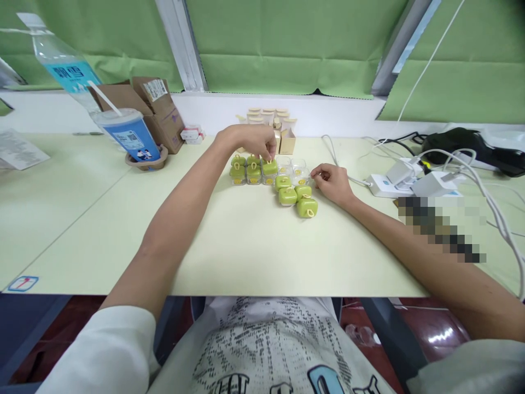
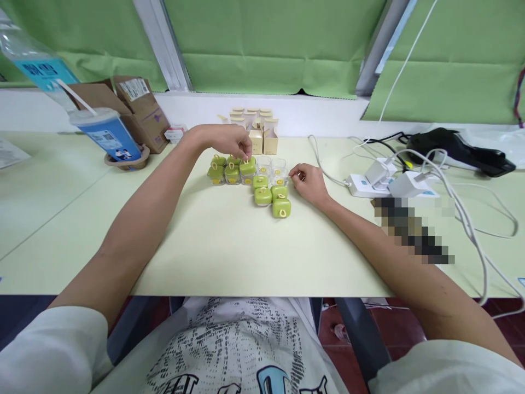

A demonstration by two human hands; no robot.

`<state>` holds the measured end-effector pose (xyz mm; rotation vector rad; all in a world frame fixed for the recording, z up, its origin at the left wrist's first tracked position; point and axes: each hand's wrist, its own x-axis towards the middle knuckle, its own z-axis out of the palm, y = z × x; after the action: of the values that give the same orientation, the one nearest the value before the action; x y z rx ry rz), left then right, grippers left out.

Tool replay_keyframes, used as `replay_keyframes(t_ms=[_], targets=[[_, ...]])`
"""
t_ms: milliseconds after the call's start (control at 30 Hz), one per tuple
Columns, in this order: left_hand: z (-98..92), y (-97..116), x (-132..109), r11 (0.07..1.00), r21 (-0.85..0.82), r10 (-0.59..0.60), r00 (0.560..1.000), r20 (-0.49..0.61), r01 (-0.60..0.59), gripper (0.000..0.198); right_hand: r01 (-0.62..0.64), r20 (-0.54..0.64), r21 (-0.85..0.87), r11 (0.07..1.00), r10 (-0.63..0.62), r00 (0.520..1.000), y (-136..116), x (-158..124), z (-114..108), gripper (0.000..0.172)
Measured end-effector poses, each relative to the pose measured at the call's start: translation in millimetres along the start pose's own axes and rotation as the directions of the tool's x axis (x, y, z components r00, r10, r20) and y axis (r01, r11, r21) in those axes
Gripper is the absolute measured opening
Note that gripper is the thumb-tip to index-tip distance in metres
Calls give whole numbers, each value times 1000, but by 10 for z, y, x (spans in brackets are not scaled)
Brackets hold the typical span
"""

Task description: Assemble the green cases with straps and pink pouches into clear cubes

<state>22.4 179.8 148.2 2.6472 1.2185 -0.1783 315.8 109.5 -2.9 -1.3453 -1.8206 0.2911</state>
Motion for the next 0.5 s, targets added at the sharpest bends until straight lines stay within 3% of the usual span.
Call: replay_keyframes(t_ms=[500], targets=[[-2,65,-25,997,69,23,1000,-6,-23,45,0,2,1,1000,0,1000,-1,-1,-3,19]])
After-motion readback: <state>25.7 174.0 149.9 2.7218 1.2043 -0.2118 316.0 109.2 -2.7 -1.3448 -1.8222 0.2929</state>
